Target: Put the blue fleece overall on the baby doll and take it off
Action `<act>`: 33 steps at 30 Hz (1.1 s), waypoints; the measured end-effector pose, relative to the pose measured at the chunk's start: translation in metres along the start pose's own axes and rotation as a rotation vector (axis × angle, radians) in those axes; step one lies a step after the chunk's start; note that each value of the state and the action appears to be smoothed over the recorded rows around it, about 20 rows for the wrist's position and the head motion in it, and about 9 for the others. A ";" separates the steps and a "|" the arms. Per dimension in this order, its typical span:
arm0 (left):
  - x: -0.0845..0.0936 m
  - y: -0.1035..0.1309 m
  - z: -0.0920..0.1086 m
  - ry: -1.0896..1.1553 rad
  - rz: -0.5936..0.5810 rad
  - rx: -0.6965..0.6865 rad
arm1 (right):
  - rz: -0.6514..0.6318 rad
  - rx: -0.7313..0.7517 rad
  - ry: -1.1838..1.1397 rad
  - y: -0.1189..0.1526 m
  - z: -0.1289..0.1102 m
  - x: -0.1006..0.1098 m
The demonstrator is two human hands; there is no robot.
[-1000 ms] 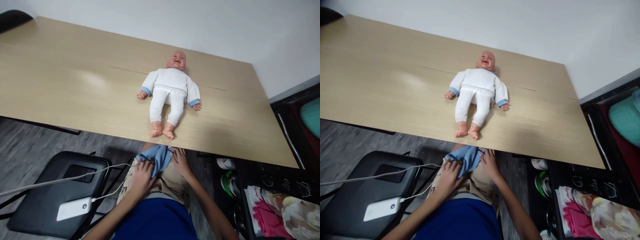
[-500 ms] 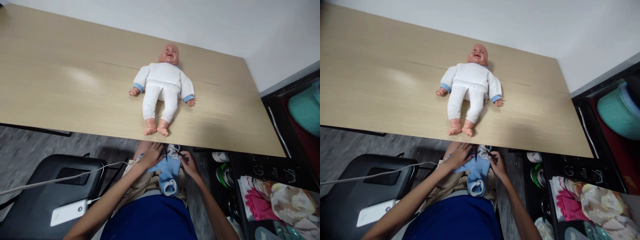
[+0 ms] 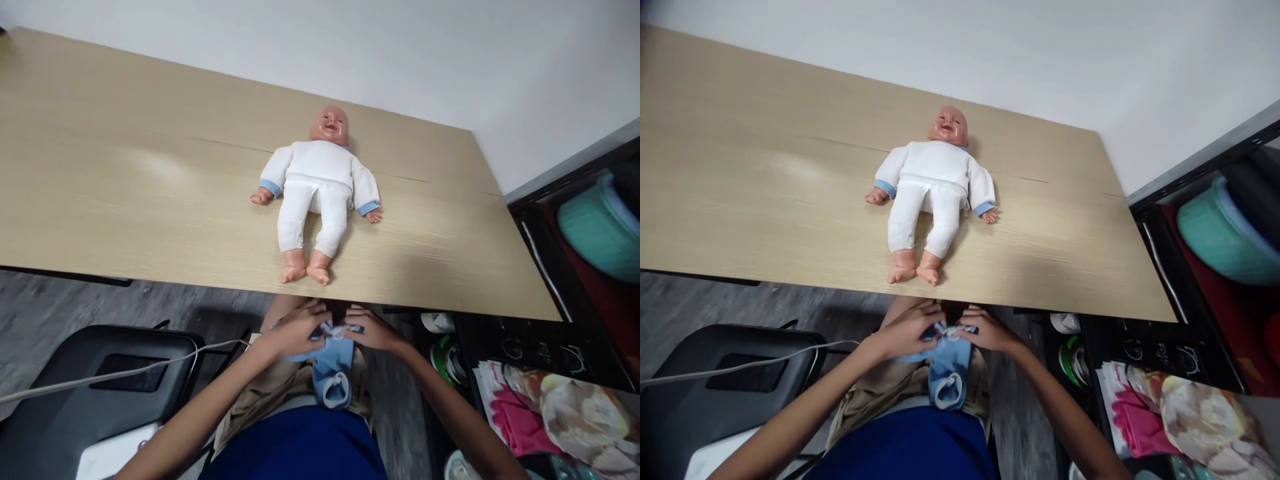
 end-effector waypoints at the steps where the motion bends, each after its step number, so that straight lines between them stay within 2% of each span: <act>1: 0.008 0.016 0.013 0.043 0.043 -0.048 | 0.016 0.092 0.013 0.003 -0.016 0.007; 3: 0.028 0.045 0.036 0.193 0.049 -0.166 | 0.068 0.298 0.006 0.008 -0.050 0.023; 5: 0.050 0.063 0.053 0.307 0.079 -0.205 | 0.111 0.453 -0.062 0.008 -0.083 0.040; 7: 0.073 0.071 0.066 0.319 0.107 -0.222 | 0.093 0.466 -0.227 0.000 -0.107 0.059; 8: 0.084 0.071 0.072 0.304 0.128 -0.240 | 0.053 0.401 -0.294 -0.006 -0.115 0.069; 10: 0.107 0.065 0.084 0.308 0.202 -0.313 | -0.046 0.292 -0.349 -0.023 -0.125 0.089; 13: 0.144 0.048 0.103 0.395 0.304 -0.426 | -0.177 0.393 -0.252 -0.049 -0.134 0.123; 15: 0.174 0.033 0.112 0.387 0.304 -0.402 | -0.123 0.521 -0.210 -0.063 -0.142 0.148; 17: 0.207 0.018 0.115 0.284 0.260 -0.300 | 0.022 0.625 -0.239 -0.075 -0.152 0.174; 19: 0.240 0.004 0.112 0.148 0.162 -0.224 | 0.169 0.634 -0.287 -0.086 -0.160 0.199; 21: 0.268 -0.010 0.107 0.109 0.015 -0.217 | 0.230 0.528 -0.305 -0.099 -0.160 0.218; 23: 0.289 -0.026 0.103 0.166 -0.061 -0.259 | 0.176 0.414 -0.298 -0.116 -0.153 0.229; 25: 0.301 -0.042 0.102 0.241 -0.024 -0.339 | 0.039 0.354 -0.259 -0.133 -0.140 0.234; 27: 0.308 -0.057 0.104 0.276 0.031 -0.400 | -0.085 0.363 -0.217 -0.146 -0.127 0.234; 29: 0.313 -0.069 0.104 0.273 -0.007 -0.380 | -0.130 0.371 -0.201 -0.154 -0.115 0.232; 31: 0.316 -0.079 0.100 0.266 -0.168 -0.310 | -0.075 0.331 -0.252 -0.158 -0.107 0.231; 33: 0.320 -0.085 0.090 0.273 -0.334 -0.278 | 0.078 0.242 -0.377 -0.159 -0.102 0.230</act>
Point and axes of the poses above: each hand's wrist, its own y-axis away from the middle knuckle, its own x-axis out of the back of the hand, z = x × y, the point moved 1 cm from there along -y, towards the middle knuckle, and after that the axes turned 7 degrees about y, right-handed, at the moved point
